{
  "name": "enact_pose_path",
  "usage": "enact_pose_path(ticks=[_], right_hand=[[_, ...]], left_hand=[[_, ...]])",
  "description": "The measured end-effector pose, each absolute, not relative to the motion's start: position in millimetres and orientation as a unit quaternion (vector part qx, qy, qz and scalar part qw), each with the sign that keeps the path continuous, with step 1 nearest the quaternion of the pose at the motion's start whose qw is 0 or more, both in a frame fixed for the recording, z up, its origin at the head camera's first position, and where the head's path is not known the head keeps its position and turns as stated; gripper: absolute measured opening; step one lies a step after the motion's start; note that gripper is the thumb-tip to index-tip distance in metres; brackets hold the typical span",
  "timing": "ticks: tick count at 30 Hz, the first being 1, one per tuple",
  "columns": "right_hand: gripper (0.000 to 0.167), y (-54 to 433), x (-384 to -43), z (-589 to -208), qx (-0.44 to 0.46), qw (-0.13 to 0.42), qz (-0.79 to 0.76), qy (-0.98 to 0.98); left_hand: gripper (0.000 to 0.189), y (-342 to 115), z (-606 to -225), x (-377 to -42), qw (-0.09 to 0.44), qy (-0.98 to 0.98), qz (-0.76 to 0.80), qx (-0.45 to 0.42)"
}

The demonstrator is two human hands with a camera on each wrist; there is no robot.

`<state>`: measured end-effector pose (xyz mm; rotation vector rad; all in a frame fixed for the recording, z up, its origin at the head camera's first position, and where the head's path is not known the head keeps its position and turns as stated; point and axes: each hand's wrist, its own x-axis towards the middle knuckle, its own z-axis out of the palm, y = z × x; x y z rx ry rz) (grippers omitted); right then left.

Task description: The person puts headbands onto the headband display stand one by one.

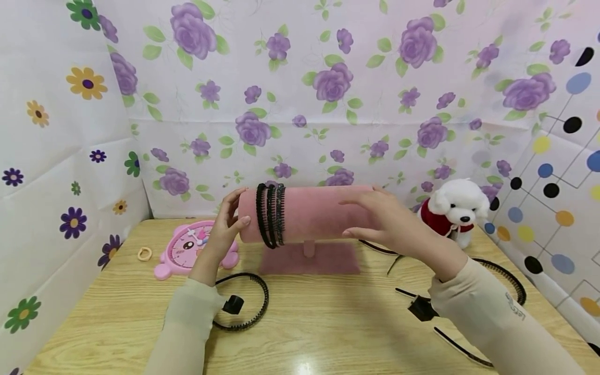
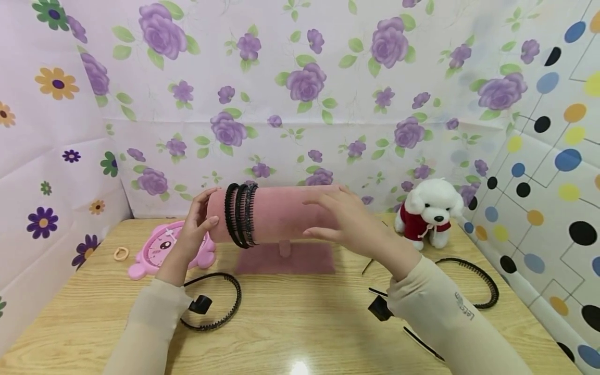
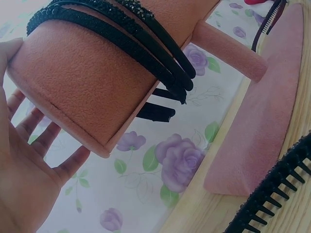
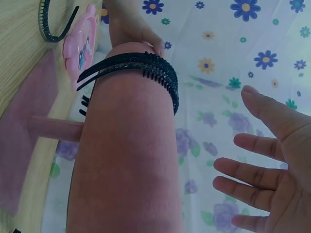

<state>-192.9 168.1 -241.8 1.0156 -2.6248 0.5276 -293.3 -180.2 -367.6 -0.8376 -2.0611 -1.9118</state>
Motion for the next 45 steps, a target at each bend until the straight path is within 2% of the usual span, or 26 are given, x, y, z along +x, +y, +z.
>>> enact_pose_path(ticks=[10,24,45], right_hand=[[0.054,198.4,-183.0,-256.2,0.304,0.14,0.202,-0.921],[0.044,244.0,-187.2,-289.2,0.278,0.182,0.197,-0.922],[0.038,301.7,-203.0,-338.1,0.186,0.111,0.204,-0.955]], left_hand=[[0.062,-178.6,-365.7,-291.6,0.105,-0.7,-0.647,-0.284],[0.061,-179.3,-367.9,-291.8,0.097,-0.695,-0.655,-0.279],[0.061,-178.9,-367.0,-291.8,0.098,-0.692,-0.657,-0.282]])
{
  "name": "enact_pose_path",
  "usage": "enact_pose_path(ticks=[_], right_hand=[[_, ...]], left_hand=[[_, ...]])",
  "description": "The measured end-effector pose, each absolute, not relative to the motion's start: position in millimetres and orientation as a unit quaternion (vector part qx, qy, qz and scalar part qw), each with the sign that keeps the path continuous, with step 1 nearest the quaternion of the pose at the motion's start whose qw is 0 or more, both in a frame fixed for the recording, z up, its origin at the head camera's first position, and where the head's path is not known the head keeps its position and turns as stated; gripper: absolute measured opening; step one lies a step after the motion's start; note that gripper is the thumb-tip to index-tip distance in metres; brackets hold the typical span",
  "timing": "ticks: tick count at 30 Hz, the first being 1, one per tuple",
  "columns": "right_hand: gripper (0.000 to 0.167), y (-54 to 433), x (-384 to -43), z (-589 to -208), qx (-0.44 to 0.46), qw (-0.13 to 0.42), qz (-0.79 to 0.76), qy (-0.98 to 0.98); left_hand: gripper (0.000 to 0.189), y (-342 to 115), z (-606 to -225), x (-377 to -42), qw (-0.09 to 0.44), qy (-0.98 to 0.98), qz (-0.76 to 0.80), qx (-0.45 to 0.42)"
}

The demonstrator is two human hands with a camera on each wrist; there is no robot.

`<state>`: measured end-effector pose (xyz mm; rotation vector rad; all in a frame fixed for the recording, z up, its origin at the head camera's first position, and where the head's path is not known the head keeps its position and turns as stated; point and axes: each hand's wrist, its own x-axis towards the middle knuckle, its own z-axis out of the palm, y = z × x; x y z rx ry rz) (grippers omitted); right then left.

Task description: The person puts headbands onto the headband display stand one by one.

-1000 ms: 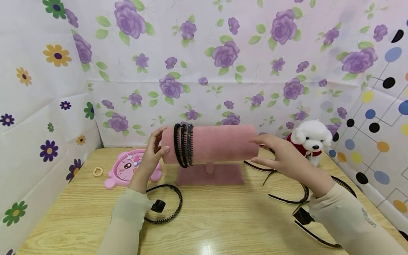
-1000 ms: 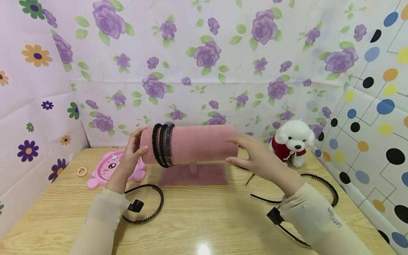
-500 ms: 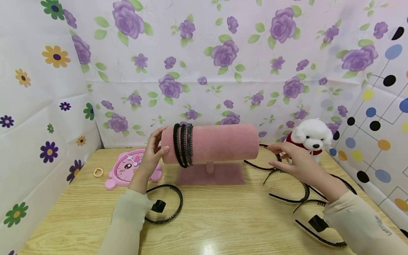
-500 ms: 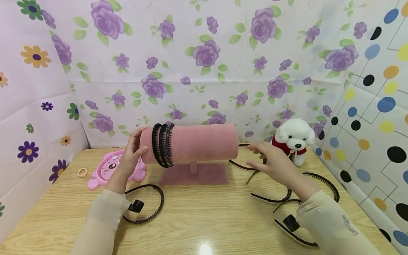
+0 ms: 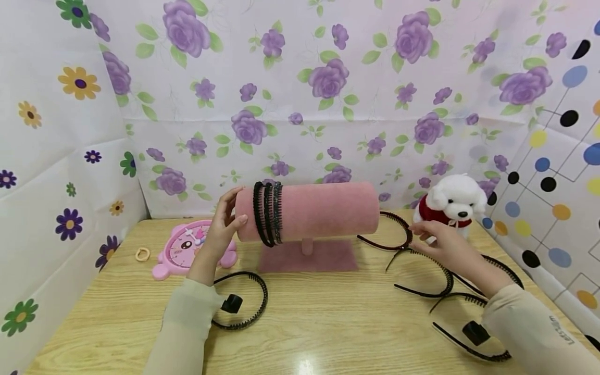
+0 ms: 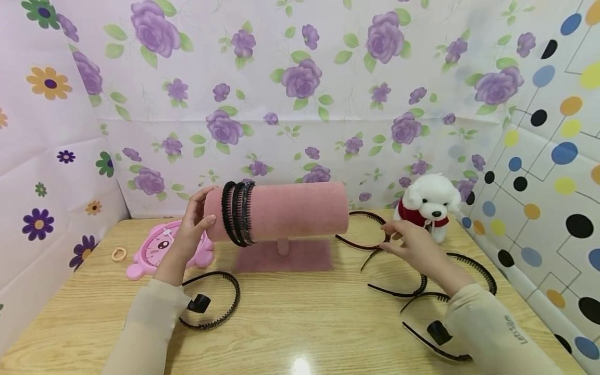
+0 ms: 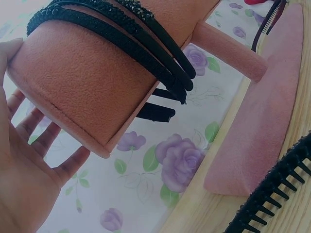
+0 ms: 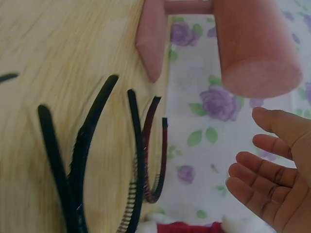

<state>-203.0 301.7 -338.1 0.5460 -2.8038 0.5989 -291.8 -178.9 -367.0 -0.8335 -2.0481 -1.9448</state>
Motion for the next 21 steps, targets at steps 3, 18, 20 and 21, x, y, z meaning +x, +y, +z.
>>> enact_pose_path(ticks=[3,18,20,21], right_hand=[[0.037,312.1,-204.5,-344.2,0.183,0.1,0.207,-0.956],[0.027,351.5,-214.8,-376.4,0.128,0.045,0.194,-0.972],[0.028,355.2,-215.6,-379.1,0.124,0.039,0.191,-0.973],[0.028,356.9,-216.0,-380.3,0.121,0.036,0.19,-0.974]], left_hand=[[0.061,-178.5,-367.1,-292.1,0.099,-0.691,-0.658,-0.281],[0.061,-178.7,-366.2,-291.8,0.098,-0.691,-0.656,-0.287],[0.061,-178.9,-366.4,-292.1,0.099,-0.689,-0.658,-0.288],[0.061,-179.1,-366.5,-292.1,0.099,-0.688,-0.659,-0.288]])
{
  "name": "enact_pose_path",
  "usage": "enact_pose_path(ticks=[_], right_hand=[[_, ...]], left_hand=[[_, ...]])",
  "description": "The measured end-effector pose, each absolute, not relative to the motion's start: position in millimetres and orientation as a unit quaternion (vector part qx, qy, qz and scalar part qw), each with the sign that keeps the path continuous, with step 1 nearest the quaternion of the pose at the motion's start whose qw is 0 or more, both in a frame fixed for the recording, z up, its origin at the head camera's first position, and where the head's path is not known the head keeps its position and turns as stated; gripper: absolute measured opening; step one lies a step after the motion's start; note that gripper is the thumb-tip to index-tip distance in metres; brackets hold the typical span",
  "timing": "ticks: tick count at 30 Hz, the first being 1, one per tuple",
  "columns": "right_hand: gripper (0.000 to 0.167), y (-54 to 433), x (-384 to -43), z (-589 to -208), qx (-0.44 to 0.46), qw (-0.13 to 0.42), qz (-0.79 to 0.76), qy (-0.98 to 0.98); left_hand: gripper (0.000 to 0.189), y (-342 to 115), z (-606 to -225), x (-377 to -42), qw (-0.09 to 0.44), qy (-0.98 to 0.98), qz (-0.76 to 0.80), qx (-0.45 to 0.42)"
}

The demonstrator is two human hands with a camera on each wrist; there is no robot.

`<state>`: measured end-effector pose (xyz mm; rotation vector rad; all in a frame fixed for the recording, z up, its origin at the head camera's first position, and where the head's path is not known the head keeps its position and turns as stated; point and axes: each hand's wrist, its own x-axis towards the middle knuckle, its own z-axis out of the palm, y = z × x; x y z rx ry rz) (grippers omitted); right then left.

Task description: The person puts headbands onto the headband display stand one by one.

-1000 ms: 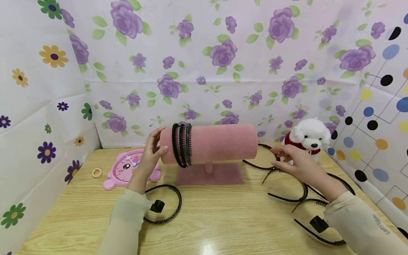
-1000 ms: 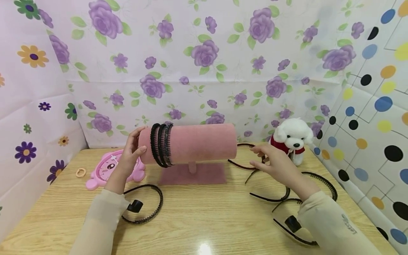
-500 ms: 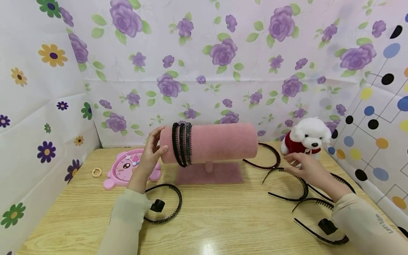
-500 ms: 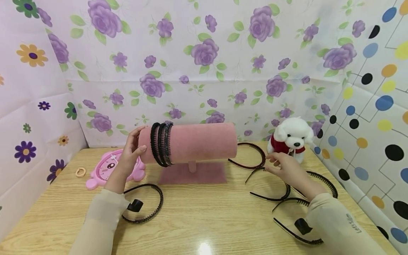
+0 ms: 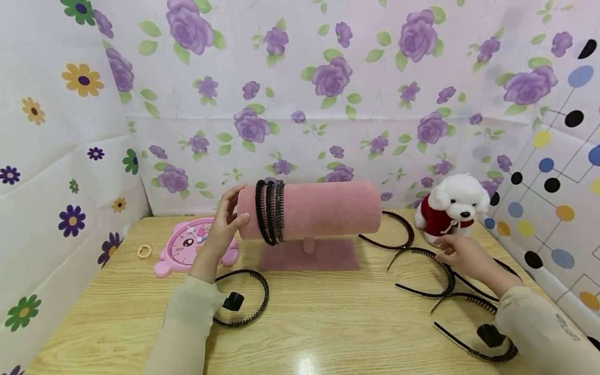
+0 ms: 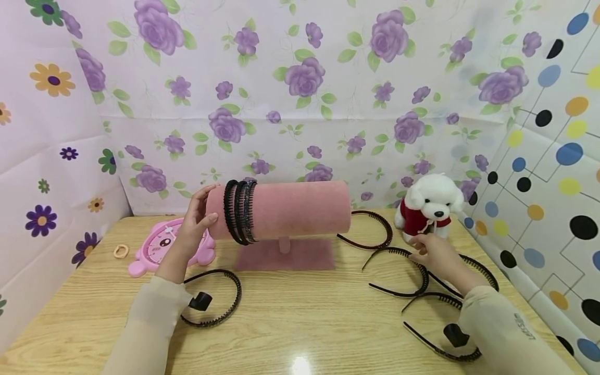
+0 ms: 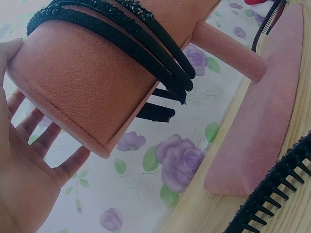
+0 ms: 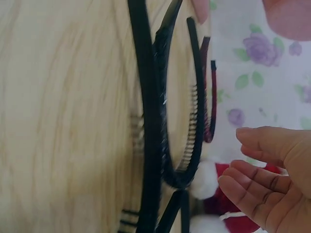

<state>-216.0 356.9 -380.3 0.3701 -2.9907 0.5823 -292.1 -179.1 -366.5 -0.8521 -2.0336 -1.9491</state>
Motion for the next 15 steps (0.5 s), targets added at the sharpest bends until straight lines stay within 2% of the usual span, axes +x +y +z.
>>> enact_pose_path(ticks=[15], right_hand=[[0.024,375.3,-223.7,-405.5,0.103,0.026,0.16,-0.981]], left_hand=[[0.061,-178.7,-366.2,-291.6,0.096,-0.691,-0.659,-0.281]])
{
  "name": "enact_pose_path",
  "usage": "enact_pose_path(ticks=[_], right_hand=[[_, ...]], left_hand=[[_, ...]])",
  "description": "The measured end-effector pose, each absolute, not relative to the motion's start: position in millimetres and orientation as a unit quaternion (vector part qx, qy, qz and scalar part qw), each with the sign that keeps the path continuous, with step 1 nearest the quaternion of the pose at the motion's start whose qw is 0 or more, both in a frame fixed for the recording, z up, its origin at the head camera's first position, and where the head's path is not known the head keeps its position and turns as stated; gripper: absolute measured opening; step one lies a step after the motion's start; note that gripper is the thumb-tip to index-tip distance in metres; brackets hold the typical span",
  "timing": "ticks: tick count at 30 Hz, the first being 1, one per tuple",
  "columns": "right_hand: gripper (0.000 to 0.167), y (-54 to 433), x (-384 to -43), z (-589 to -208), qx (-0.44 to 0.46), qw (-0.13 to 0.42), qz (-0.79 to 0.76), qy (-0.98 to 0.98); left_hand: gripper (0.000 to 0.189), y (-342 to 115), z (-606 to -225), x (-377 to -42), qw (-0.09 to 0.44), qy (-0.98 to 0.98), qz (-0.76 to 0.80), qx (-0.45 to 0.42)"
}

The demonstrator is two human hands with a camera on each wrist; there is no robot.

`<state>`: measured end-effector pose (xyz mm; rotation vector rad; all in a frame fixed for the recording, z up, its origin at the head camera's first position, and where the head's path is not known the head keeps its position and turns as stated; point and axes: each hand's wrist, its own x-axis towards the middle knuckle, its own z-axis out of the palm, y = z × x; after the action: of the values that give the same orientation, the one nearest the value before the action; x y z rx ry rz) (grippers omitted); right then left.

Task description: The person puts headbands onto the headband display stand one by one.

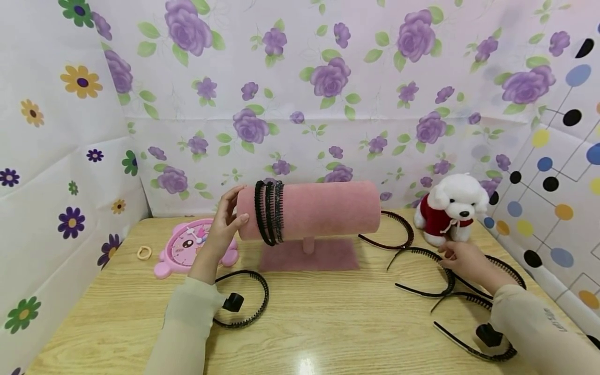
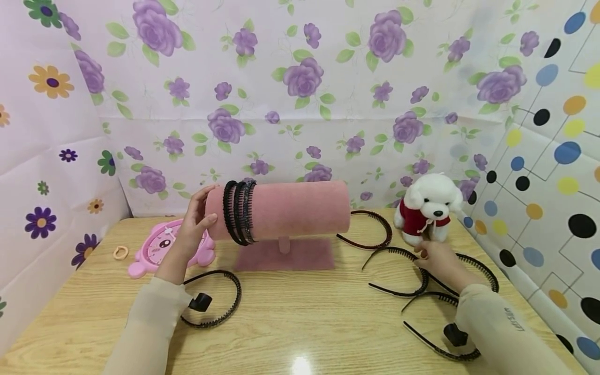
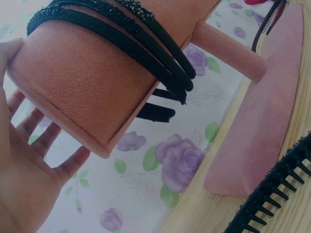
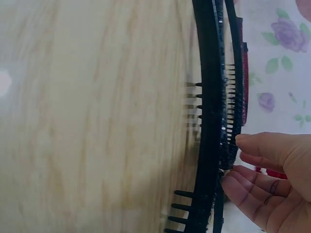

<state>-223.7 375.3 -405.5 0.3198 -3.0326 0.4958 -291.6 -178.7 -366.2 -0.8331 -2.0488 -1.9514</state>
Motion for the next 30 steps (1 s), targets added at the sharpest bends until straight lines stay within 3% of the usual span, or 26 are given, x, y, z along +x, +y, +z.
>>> enact_pose_path(ticks=[12,19,30], right_hand=[[0.025,373.9,-229.0,-411.1,0.102,0.005,0.143,-0.984],[0.025,374.2,-226.4,-395.4,0.082,-0.013,0.155,-0.984],[0.019,374.7,-219.8,-374.5,0.105,0.004,0.185,-0.977]], left_hand=[[0.061,-178.0,-365.1,-290.5,0.097,-0.691,-0.66,-0.277],[0.061,-178.0,-364.8,-290.2,0.094,-0.692,-0.66,-0.277],[0.061,-177.9,-365.2,-289.7,0.097,-0.694,-0.658,-0.276]])
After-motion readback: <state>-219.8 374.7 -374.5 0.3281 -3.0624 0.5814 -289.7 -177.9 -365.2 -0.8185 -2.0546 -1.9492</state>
